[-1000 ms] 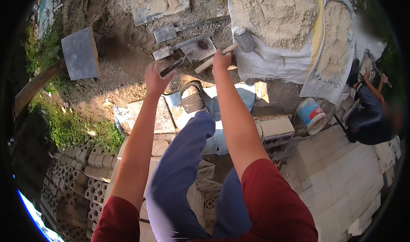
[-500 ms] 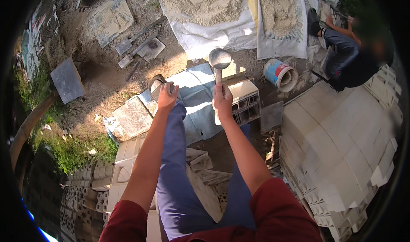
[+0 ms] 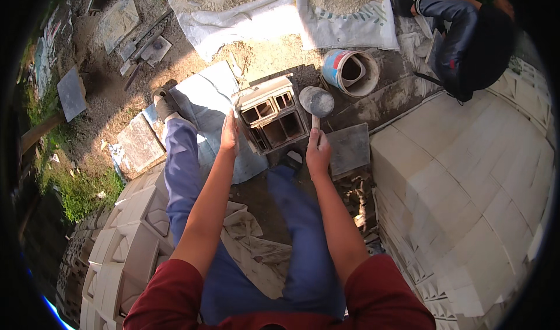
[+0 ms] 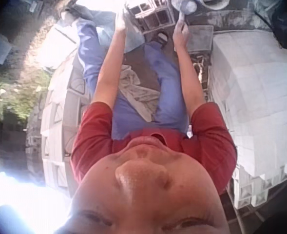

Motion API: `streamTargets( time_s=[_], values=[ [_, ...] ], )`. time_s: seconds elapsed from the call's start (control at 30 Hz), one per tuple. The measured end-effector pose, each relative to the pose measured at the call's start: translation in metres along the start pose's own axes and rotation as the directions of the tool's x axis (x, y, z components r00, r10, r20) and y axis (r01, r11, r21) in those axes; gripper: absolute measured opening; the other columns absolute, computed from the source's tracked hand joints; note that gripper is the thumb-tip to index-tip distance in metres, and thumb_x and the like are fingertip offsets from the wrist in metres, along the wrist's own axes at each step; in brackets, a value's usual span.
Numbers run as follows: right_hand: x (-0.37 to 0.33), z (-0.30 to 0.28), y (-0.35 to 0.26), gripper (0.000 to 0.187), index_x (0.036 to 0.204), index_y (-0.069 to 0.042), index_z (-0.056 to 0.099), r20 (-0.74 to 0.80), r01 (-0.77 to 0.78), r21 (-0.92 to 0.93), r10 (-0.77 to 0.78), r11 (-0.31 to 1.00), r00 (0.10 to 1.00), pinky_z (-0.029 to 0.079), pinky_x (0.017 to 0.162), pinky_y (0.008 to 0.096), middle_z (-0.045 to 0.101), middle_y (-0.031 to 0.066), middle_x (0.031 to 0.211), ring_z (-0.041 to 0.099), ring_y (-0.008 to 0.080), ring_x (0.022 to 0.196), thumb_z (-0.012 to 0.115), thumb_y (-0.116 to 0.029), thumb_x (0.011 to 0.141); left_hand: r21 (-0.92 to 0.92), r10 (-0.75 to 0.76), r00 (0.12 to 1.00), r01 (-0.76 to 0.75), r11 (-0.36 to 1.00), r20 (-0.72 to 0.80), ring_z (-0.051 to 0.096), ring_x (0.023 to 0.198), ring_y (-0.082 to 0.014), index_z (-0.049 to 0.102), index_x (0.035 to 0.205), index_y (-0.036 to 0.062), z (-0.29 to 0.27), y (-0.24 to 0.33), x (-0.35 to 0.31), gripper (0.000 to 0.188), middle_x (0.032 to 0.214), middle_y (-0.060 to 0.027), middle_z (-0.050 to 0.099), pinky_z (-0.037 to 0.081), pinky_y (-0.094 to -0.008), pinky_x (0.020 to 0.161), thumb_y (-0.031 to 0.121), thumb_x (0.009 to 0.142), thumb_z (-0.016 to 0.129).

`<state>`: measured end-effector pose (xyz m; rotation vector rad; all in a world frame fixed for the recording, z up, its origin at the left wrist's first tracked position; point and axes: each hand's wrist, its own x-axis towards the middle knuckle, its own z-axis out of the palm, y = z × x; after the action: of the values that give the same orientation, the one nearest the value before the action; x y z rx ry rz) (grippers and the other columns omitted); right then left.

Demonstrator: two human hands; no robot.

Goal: The person cleans the interior of a decorative concrete block by hand, then uses a hammer to tap a chisel inside the block to remove excess material.

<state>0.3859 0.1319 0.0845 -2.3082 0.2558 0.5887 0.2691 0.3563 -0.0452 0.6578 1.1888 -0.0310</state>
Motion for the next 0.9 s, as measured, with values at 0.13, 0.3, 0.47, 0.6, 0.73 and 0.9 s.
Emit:
streamTargets(
  time_s=[0.13, 0.3, 0.47, 0.6, 0.73, 0.9],
  values=[
    [0.024, -0.004, 0.036, 0.043, 0.088, 0.000, 0.060, 0.028, 0.114, -0.027, -0.114, 0.993, 0.993, 0.044, 0.063, 0.0415, 0.055, 0.0160, 0.068, 0.054, 0.0310, 0.063, 0.050, -0.038, 0.106, -0.083, 0.015, 1.000, -0.015, 0.996, -0.006, 0.046, 0.140, -0.0230, 0.042, 0.152, 0.0043, 0.036, -0.014, -0.006, 0.068, 0.152, -0.0111, 0.049, 0.036, -0.0376, 0.114, 0.052, 0.105, 0.049],
    [0.022, 0.003, 0.044, 0.044, 0.086, 0.000, 0.062, 0.022, 0.215, -0.045, -0.214, 0.976, 0.977, 0.046, 0.062, 0.0440, 0.059, 0.0193, 0.068, 0.060, 0.0366, 0.064, 0.053, -0.040, 0.104, -0.176, -0.013, 0.994, 0.032, 0.984, 0.105, 0.047, 0.140, -0.0244, 0.040, 0.155, 0.0084, 0.053, -0.023, -0.012, 0.072, 0.154, -0.0096, 0.049, 0.039, -0.0373, 0.113, 0.060, 0.105, 0.039],
    [0.024, 0.008, 0.042, 0.044, 0.087, -0.001, 0.062, 0.064, 0.246, -0.097, -0.240, 0.964, 0.969, 0.047, 0.062, 0.0460, 0.062, 0.0222, 0.073, 0.062, 0.0436, 0.070, 0.054, -0.041, 0.104, -0.244, 0.003, 0.994, 0.024, 0.970, 0.108, 0.043, 0.143, -0.0273, 0.032, 0.159, 0.0092, 0.050, -0.028, -0.004, 0.082, 0.160, -0.0090, 0.041, 0.035, -0.0418, 0.117, 0.068, 0.102, 0.036],
    [0.031, 0.011, 0.042, 0.043, 0.088, -0.001, 0.062, 0.067, 0.294, -0.116, -0.288, 0.949, 0.955, 0.047, 0.063, 0.0471, 0.063, 0.0238, 0.075, 0.062, 0.0475, 0.075, 0.053, -0.040, 0.104, -0.265, -0.003, 0.992, 0.036, 0.964, 0.123, 0.038, 0.146, -0.0289, 0.030, 0.160, 0.0083, 0.062, -0.017, -0.016, 0.087, 0.163, -0.0081, 0.035, 0.029, -0.0442, 0.120, 0.071, 0.101, 0.034],
    [0.025, 0.017, 0.036, 0.044, 0.088, -0.001, 0.061, 0.082, 0.289, -0.123, -0.281, 0.949, 0.956, 0.047, 0.063, 0.0473, 0.063, 0.0240, 0.076, 0.061, 0.0484, 0.076, 0.053, -0.040, 0.104, -0.335, -0.018, 0.994, 0.053, 0.941, 0.106, 0.036, 0.147, -0.0285, 0.030, 0.160, 0.0075, 0.056, -0.013, -0.017, 0.084, 0.163, -0.0081, 0.035, 0.027, -0.0443, 0.121, 0.069, 0.102, 0.033],
    [0.030, 0.018, 0.039, 0.041, 0.092, -0.002, 0.064, 0.084, 0.269, -0.148, -0.259, 0.952, 0.962, 0.049, 0.065, 0.0468, 0.065, 0.0227, 0.078, 0.064, 0.0462, 0.076, 0.053, -0.040, 0.104, -0.332, -0.029, 0.991, 0.073, 0.941, 0.134, 0.035, 0.148, -0.0272, 0.028, 0.160, 0.0083, 0.057, -0.010, -0.022, 0.082, 0.164, -0.0075, 0.034, 0.027, -0.0427, 0.121, 0.067, 0.103, 0.032]
  ],
)
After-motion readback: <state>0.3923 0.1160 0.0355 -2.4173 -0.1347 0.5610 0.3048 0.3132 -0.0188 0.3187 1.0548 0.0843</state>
